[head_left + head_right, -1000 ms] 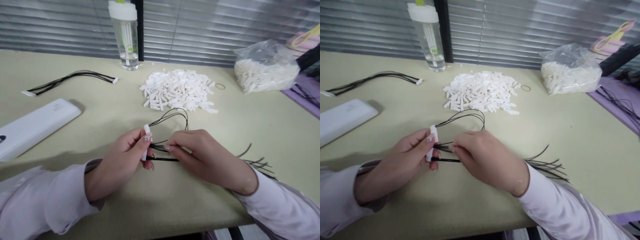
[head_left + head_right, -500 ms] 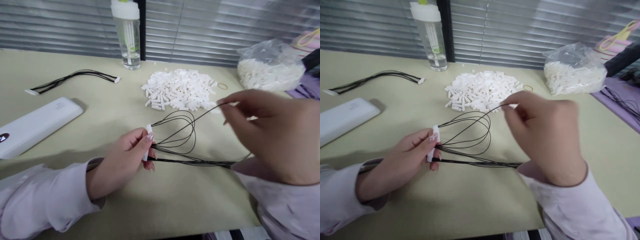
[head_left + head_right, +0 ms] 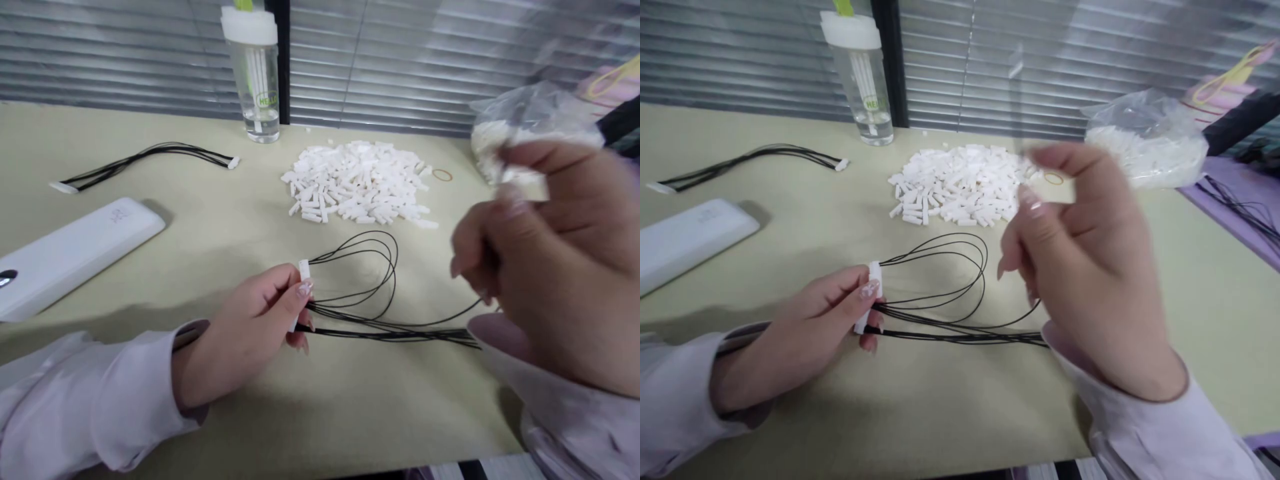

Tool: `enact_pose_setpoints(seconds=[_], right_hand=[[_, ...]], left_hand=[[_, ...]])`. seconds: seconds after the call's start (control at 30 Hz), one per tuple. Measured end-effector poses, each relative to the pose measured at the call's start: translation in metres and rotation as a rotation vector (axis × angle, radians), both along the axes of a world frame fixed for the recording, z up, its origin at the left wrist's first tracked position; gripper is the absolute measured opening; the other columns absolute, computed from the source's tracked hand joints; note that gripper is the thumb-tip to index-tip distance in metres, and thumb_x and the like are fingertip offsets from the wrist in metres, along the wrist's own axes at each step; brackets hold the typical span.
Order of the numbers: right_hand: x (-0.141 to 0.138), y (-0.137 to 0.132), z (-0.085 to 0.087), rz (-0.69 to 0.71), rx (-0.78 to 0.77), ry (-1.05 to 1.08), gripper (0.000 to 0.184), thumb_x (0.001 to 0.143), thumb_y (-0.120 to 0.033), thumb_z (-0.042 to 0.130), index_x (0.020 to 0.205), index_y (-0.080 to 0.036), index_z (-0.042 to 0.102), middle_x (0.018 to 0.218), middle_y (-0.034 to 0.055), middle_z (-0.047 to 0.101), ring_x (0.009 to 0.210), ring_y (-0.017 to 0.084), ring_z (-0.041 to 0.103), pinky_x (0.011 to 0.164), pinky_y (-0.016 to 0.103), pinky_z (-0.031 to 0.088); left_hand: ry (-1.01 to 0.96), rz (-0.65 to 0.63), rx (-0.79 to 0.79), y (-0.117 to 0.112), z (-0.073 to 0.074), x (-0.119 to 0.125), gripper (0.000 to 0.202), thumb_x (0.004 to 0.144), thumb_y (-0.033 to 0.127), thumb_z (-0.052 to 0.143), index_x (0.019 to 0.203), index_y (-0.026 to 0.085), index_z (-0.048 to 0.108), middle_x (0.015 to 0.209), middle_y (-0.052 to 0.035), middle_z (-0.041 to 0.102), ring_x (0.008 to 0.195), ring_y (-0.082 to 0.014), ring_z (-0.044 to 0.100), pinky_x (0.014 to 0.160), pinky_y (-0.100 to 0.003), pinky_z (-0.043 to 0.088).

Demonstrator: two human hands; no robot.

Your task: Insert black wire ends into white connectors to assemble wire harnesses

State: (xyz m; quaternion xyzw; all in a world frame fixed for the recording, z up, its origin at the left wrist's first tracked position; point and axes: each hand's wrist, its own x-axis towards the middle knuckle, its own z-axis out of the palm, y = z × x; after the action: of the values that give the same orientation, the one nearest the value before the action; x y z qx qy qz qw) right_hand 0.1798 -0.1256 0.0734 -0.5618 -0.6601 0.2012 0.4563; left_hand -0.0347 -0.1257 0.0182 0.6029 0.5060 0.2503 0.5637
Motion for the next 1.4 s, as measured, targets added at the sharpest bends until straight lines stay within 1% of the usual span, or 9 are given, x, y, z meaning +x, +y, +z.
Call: enact_pose_setpoints(seconds=[0.07,0.1,0.17,0.23,0.37,0.7,0.93,1.2,1.4], right_hand=[[-0.006,0.002,-0.003,0.097,-0.079,-0.124,0.004,0.084,-0.025,0.046,0.084,-0.021,0.048,0.057,-0.0038,0.050,0.046,0.006,0.044,0.042,0.018,0.035],[-0.009,0.002,-0.005,0.139,-0.106,-0.211,0.007,0.083,-0.024,0.048,0.077,-0.019,0.049,0.059,-0.0031,0.052,0.050,0.006,0.046,0.046,0.018,0.037],[-0.013,0.003,-0.009,0.192,-0.124,-0.352,0.011,0.081,-0.023,0.050,0.071,-0.017,0.051,0.062,-0.0026,0.052,0.054,0.005,0.045,0.049,0.018,0.035],[-0.017,0.003,-0.013,0.229,-0.129,-0.408,0.014,0.081,-0.022,0.049,0.069,-0.016,0.051,0.060,-0.0027,0.050,0.053,0.005,0.042,0.048,0.018,0.033],[-0.020,0.000,-0.015,0.281,-0.138,-0.431,0.019,0.081,-0.020,0.047,0.063,-0.015,0.046,0.057,-0.0028,0.046,0.052,0.005,0.039,0.048,0.017,0.030],[-0.021,0.001,-0.015,0.238,-0.147,-0.465,0.020,0.081,-0.021,0.047,0.062,-0.015,0.045,0.054,-0.0034,0.044,0.050,0.005,0.037,0.047,0.018,0.030],[-0.019,-0.001,-0.013,0.268,-0.223,-0.408,0.024,0.083,-0.022,0.044,0.060,-0.015,0.041,0.053,-0.0037,0.037,0.051,0.005,0.032,0.044,0.017,0.027],[-0.018,0.000,-0.013,0.272,-0.244,-0.384,0.021,0.083,-0.018,0.042,0.061,-0.015,0.043,0.056,-0.0023,0.038,0.053,0.006,0.034,0.045,0.018,0.027],[-0.016,0.000,-0.011,0.342,-0.294,-0.390,0.019,0.081,-0.014,0.043,0.062,-0.015,0.043,0.054,-0.0028,0.037,0.051,0.006,0.033,0.043,0.017,0.027]], left_hand=[[0.014,-0.012,0.005,0.000,0.001,0.000,0.031,0.086,0.043,0.035,0.070,0.018,0.042,0.061,0.0079,0.049,0.049,-0.0035,0.053,0.051,-0.018,0.042],[0.017,-0.016,0.003,0.000,0.001,0.000,0.031,0.086,0.043,0.034,0.070,0.018,0.042,0.061,0.0079,0.049,0.050,-0.0037,0.053,0.051,-0.018,0.042],[0.017,-0.019,0.002,-0.001,0.002,0.000,0.030,0.086,0.042,0.035,0.070,0.018,0.042,0.061,0.0078,0.048,0.049,-0.0038,0.053,0.051,-0.018,0.042],[0.008,-0.024,0.005,-0.001,0.002,0.000,0.030,0.086,0.041,0.035,0.069,0.018,0.042,0.060,0.0077,0.048,0.049,-0.0037,0.053,0.051,-0.018,0.042],[-0.003,-0.017,-0.012,-0.002,0.003,0.000,0.029,0.086,0.039,0.036,0.067,0.017,0.041,0.059,0.0074,0.048,0.048,-0.0036,0.052,0.050,-0.016,0.042],[-0.040,-0.007,-0.033,-0.001,0.003,0.002,0.027,0.086,0.037,0.037,0.069,0.017,0.042,0.059,0.0070,0.048,0.049,-0.0033,0.052,0.049,-0.015,0.043],[0.014,-0.034,0.025,-0.002,0.004,0.001,0.026,0.086,0.034,0.036,0.067,0.017,0.041,0.059,0.0067,0.050,0.049,-0.0037,0.052,0.048,-0.014,0.042],[0.059,-0.054,0.098,-0.004,0.005,0.001,0.025,0.086,0.030,0.037,0.065,0.018,0.040,0.059,0.0061,0.051,0.050,-0.0043,0.052,0.048,-0.015,0.042],[0.035,-0.049,0.104,-0.003,0.005,0.002,0.024,0.085,0.030,0.038,0.065,0.018,0.040,0.060,0.0056,0.051,0.049,-0.0048,0.053,0.047,-0.015,0.042]])
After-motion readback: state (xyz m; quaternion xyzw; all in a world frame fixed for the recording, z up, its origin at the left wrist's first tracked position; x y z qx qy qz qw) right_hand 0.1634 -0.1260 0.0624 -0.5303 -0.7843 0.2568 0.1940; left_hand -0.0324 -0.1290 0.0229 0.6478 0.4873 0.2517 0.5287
